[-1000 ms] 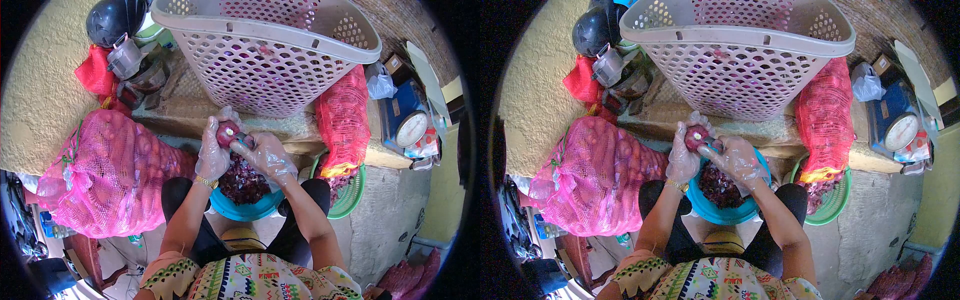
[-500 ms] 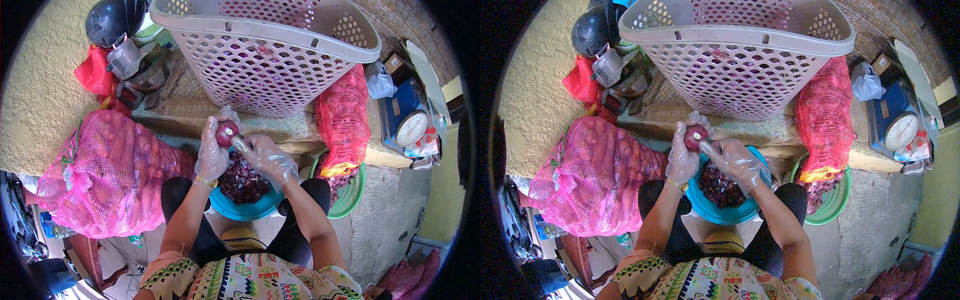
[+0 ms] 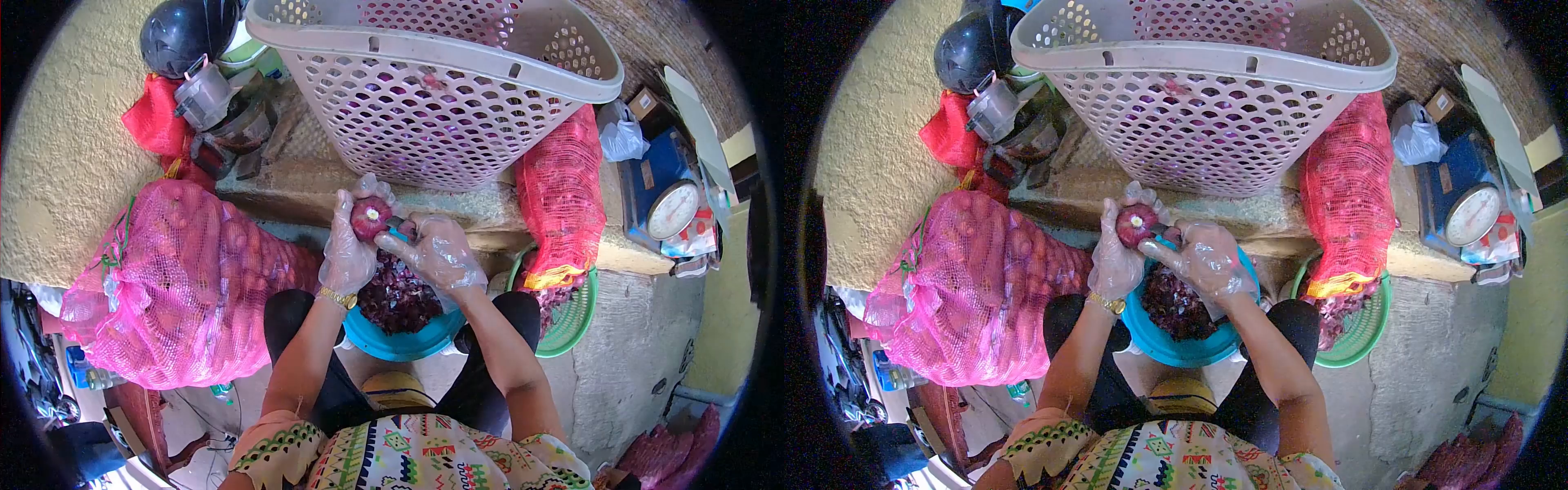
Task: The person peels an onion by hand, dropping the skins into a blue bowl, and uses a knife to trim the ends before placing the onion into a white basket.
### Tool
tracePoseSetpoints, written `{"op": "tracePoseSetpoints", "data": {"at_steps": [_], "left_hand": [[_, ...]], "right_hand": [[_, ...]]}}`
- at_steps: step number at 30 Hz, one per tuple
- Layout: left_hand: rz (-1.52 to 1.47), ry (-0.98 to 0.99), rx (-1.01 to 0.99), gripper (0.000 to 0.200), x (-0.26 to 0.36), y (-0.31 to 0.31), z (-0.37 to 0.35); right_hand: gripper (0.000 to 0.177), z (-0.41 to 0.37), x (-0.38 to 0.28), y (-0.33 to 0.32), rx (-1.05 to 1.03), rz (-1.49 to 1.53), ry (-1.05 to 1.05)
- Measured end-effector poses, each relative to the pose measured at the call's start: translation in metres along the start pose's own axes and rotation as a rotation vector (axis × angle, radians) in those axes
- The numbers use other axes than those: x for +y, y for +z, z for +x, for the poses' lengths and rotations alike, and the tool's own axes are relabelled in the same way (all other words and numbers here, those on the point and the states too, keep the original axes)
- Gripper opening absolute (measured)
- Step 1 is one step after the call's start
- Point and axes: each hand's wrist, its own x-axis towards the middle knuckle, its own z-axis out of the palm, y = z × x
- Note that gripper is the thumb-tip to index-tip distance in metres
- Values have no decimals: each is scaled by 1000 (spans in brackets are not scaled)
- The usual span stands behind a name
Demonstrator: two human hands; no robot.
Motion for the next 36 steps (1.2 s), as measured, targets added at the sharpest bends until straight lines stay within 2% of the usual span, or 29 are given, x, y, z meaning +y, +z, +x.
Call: {"op": "tracePoseSetpoints", "data": {"at_steps": [3,6,9,18,20,22,26,28,36], "left_hand": [[-3,-7,30,52,1,1,-1],[-11,-13,-29,53,2,4,-3],[40,0,70,55,0,2,-1],[67,56,-67,56,1,-1,-1],[65,48,29,49,2,6,-2],[38,33,26,52,1,5,-1],[-42,13,-47,54,-1,-1,1],[-13,13,-23,53,0,2,-1],[33,23,-36,50,1,6,-3]], "right_hand": [[72,0,0,-1,-4,-13,0],[71,1,1,2,-8,-2,6],[71,1,-1,2,-20,27,17],[67,3,-4,2,-138,159,102],[68,3,-4,2,-165,166,122],[66,0,-6,0,-147,144,8],[67,-1,-3,-2,-139,143,13],[68,-2,-2,-3,26,61,23],[69,0,0,-1,21,21,7]]}}
